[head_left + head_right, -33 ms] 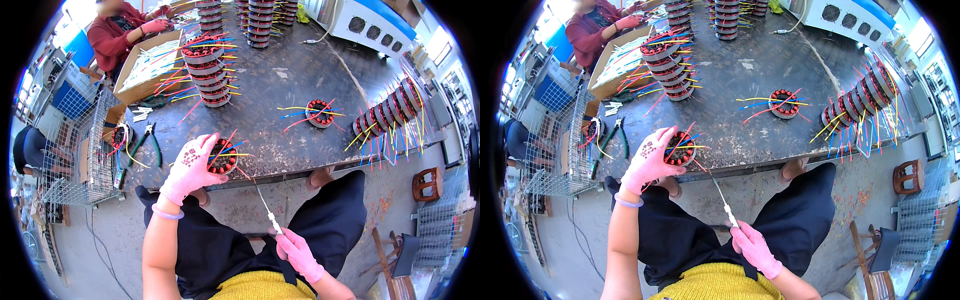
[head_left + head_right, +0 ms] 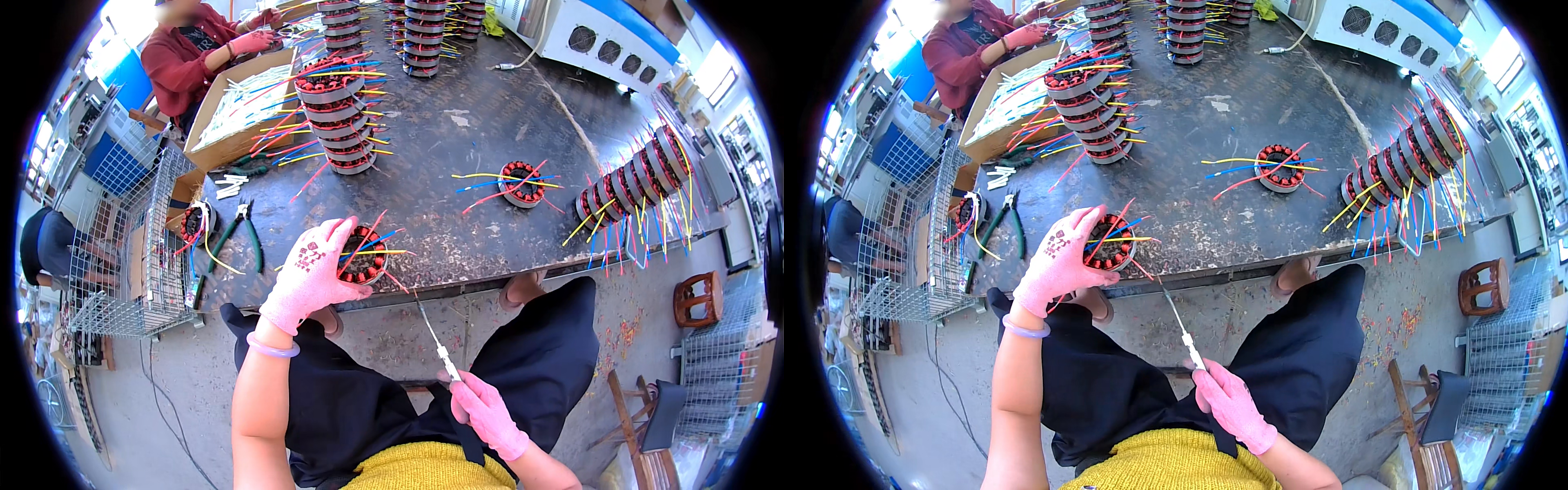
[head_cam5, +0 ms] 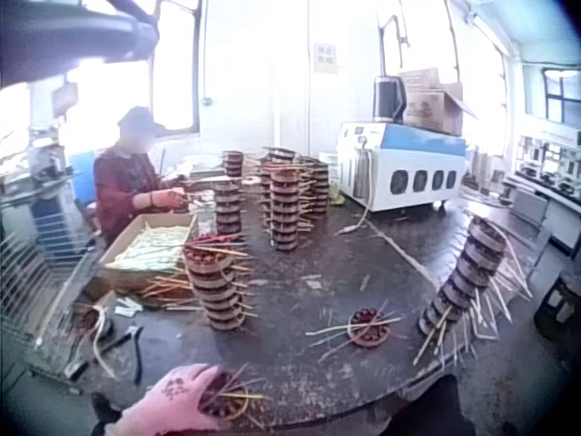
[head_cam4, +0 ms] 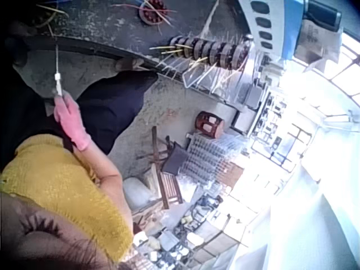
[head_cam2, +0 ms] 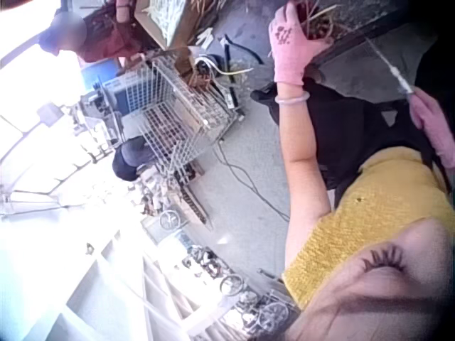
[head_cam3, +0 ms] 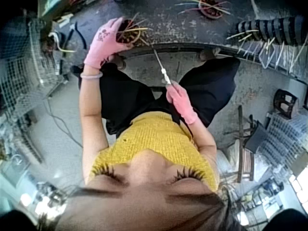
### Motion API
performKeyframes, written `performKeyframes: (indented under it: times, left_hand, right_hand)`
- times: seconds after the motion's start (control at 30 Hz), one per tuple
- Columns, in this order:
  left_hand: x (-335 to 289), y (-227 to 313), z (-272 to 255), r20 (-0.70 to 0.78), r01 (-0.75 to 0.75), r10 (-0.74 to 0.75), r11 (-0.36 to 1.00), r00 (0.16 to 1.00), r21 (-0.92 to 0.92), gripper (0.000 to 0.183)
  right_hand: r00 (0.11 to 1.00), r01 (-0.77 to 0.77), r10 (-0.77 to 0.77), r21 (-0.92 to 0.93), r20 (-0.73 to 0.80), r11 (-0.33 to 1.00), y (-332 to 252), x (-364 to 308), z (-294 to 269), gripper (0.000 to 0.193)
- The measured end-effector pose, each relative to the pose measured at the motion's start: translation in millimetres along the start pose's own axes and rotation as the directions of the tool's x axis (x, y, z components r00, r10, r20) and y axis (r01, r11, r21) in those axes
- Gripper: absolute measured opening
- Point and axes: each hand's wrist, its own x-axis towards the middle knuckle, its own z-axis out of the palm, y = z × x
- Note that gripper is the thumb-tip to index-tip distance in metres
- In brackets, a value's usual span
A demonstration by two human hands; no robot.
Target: The person uses a soldering iron and solder wire to connect wires on motor stators. They pick up stators from the workbench, apply solder to the wire leads, and then place the finished components onto stacks.
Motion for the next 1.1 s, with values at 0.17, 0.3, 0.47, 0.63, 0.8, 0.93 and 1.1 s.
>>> performKeyframes:
  times: [0.17,0.3,0.47,0.63,0.8,0.93,1.1]
  left_hand:
    - [2,4,-1,-0.007,0.010,-0.010,1.000,1.000,0.011,0.099]
    - [1,2,1,-0.025,0.016,-0.016,1.000,1.000,0.005,0.099]
    - [2,4,2,-0.027,0.020,-0.019,1.000,0.999,0.020,0.099]
    - [0,2,2,-0.044,0.001,0.000,1.000,0.999,0.026,0.097]
    - [1,4,2,-0.022,0.004,-0.004,1.000,1.000,0.024,0.096]
    - [1,3,2,-0.025,-0.025,0.026,0.999,0.999,0.038,0.097]
    - [2,2,3,-0.018,-0.037,0.037,0.999,0.999,0.036,0.099]
  right_hand:
    - [1.000,-0.003,0.003,-0.017,0.002,1.000,0,2,2,0.037]
    - [1.000,0.016,-0.015,-0.091,0.003,0.996,-1,3,2,0.037]
    - [1.000,-0.002,0.001,-0.082,-0.005,0.997,4,7,-1,0.037]
    - [1.000,0.028,-0.028,-0.016,0.005,0.999,3,7,3,0.037]
    - [0.999,0.034,-0.034,-0.055,0.007,0.998,8,10,-2,0.037]
    - [0.999,0.051,-0.050,-0.080,0.011,0.995,10,12,-2,0.037]
    - [0.998,0.054,-0.053,-0.071,0.016,0.996,8,11,1,0.037]
